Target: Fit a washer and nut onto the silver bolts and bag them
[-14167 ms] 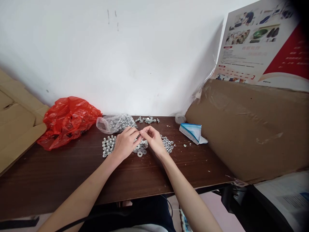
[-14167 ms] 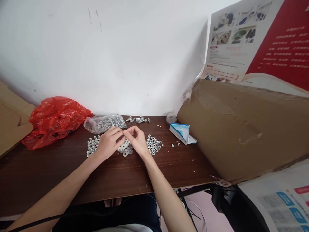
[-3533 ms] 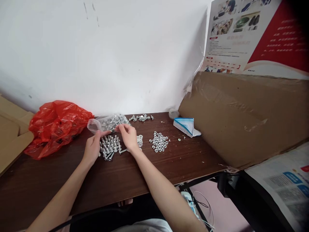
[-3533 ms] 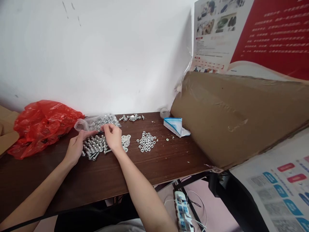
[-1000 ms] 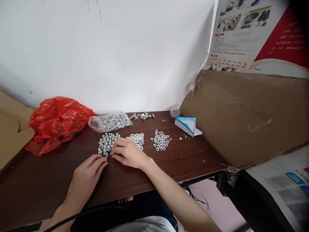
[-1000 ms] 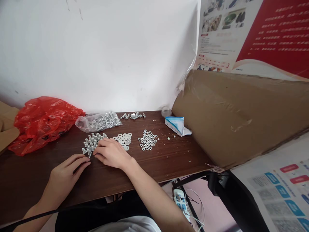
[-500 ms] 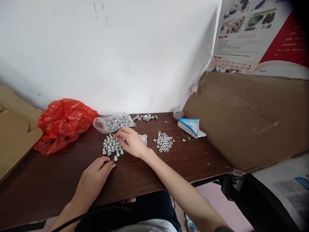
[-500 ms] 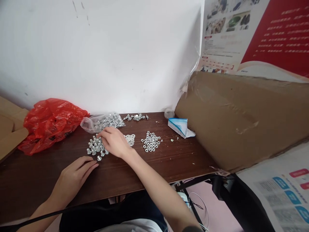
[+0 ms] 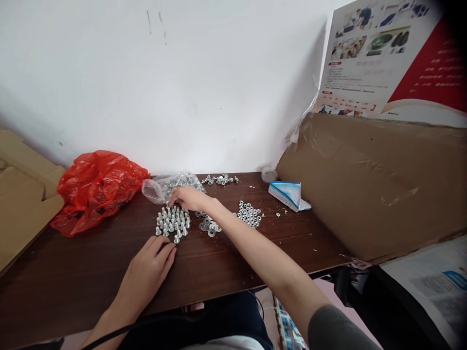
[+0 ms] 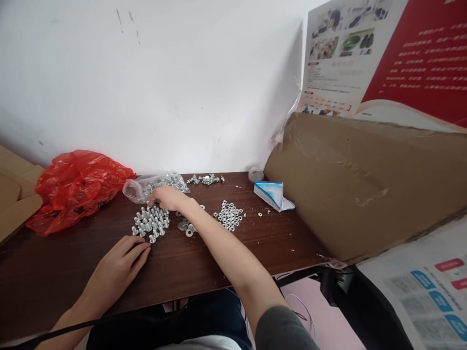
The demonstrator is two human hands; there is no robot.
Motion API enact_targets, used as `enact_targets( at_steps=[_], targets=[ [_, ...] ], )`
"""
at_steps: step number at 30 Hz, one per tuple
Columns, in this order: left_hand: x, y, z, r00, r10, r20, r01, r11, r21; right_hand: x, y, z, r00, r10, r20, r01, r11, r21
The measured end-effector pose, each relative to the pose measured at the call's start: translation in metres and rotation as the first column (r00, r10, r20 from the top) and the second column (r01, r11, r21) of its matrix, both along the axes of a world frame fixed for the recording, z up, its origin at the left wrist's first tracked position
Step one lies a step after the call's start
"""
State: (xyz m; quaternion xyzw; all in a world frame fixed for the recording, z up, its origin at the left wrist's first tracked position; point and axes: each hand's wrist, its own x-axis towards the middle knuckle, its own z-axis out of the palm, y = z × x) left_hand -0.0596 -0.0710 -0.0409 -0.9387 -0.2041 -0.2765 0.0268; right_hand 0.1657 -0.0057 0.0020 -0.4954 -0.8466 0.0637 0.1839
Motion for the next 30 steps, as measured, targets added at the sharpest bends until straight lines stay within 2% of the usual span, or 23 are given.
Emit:
enact_targets(
  at_steps=[5,12,18,21,24,27,30],
  targets=[
    [0.000,0.000,0.000,1.000,-0.003,0.005,0.003,1.000,-0.002,0.003,0.006,0.000,0.999,0.031,0.021,-0.031,0.999,-0.013],
    [0.000,0.002,0.000,1.000,0.002,0.001,-0.002,0.999,-0.048,0.017,0.014,0.007,1.000,-0.015,0.021,0.018,0.983,-0.185],
    [-0.001,0.004,0.000,1.000,-0.008,0.025,0.009,0.999,-0.033,0.021,0.001,-0.001,0.996,-0.088,0.010,0.089,0.991,-0.105],
    [-0.002,0.007,0.000,0.999,-0.022,0.024,0.022,1.000,-0.021,0.018,-0.013,-0.010,0.971,-0.204,-0.125,0.197,0.978,-0.062],
    [-0.001,0.010,-0.001,1.000,-0.024,0.020,0.024,1.000,-0.007,0.011,-0.026,-0.022,0.883,-0.330,-0.334,0.320,0.943,-0.088],
    [0.000,0.011,-0.001,0.999,-0.015,0.028,0.015,1.000,0.014,0.002,-0.033,-0.033,0.816,-0.356,-0.455,0.369,0.927,-0.064],
    [-0.001,0.018,0.006,0.999,-0.007,0.050,0.007,1.000,0.007,-0.003,-0.035,-0.038,0.800,-0.354,-0.485,0.408,0.913,0.007]
  ],
)
